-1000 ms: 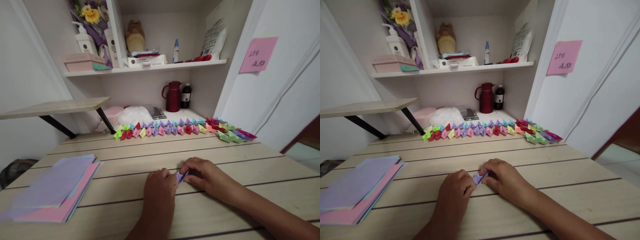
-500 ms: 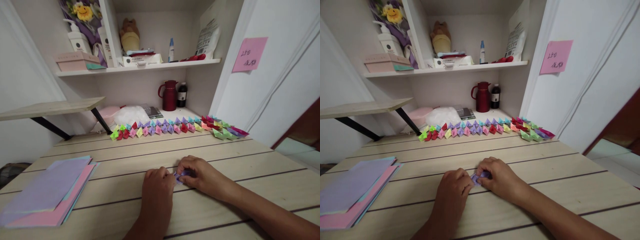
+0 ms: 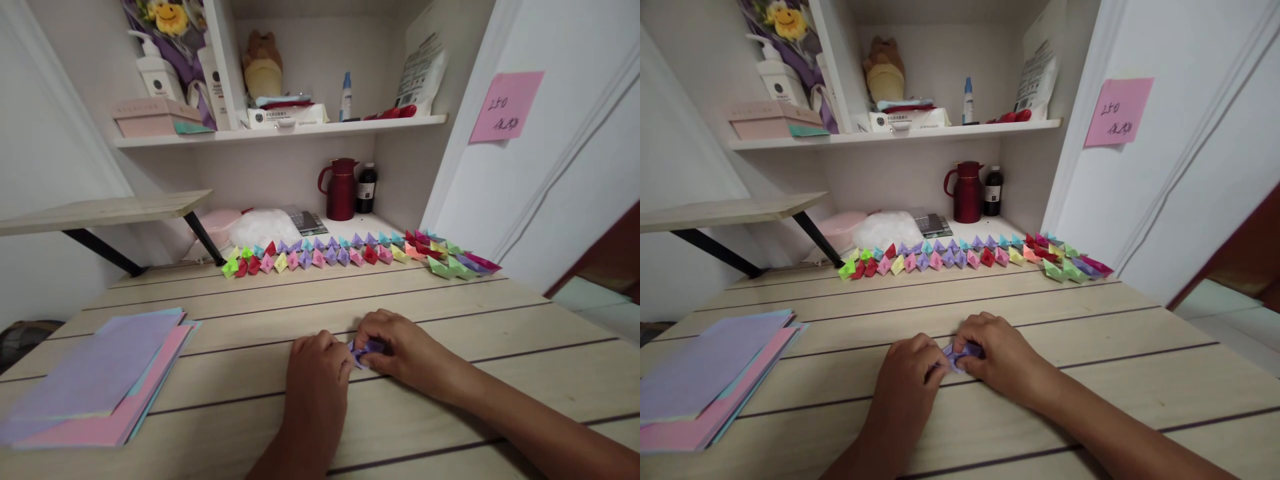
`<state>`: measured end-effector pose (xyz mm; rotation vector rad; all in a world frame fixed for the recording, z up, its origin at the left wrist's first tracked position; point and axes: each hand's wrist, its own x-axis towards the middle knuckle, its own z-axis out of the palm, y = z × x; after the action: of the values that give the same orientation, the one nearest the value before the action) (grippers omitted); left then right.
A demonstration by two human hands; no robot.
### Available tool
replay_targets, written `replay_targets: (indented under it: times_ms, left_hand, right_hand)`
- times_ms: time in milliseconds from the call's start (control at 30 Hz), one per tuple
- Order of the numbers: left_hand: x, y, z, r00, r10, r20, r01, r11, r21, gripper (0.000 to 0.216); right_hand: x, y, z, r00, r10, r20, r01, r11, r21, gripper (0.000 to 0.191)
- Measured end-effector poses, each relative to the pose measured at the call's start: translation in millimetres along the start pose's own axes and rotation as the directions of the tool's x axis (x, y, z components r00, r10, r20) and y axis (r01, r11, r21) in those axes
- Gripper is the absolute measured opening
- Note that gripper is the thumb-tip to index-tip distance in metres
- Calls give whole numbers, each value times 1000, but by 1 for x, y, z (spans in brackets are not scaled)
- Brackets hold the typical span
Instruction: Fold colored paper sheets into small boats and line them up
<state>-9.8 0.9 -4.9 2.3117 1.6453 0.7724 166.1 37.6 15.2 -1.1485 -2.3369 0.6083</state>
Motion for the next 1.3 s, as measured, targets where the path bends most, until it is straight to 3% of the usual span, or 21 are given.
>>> replay_targets:
  times_ms: [367,667,733,867,1033,1167,1300]
  left_hand:
    - [0,2,0,996,-91,-11,91,994,-63,9]
    - [3,-6,4,958,-271,-94,231,922,-309,12]
    - [4,-7,4,949,-294,-111,239,905,-353,12]
    - [4,-3,0,943,-292,-161,202,884,-421,11]
    - [4,-1,0,919,-360,-164,208,793,-573,12]
    - [5,0,2,888,-444,-116,262,698,-667,11]
    - [6,5,1,866,-499,-20,301,553,-777,12]
  right_hand:
    - [1,1,1,1000,-22,8,22,1000,-21,9]
    - [2,-5,-7,994,-96,47,90,990,106,22]
    - [1,-4,-7,996,-80,40,75,990,119,13]
    - [0,1,-2,999,37,1,-36,983,181,11]
    - [0,8,4,978,207,32,-195,843,501,20]
    - [2,9,7,966,255,49,-214,675,707,28]
    - [2,5,6,962,263,77,-219,570,792,32]
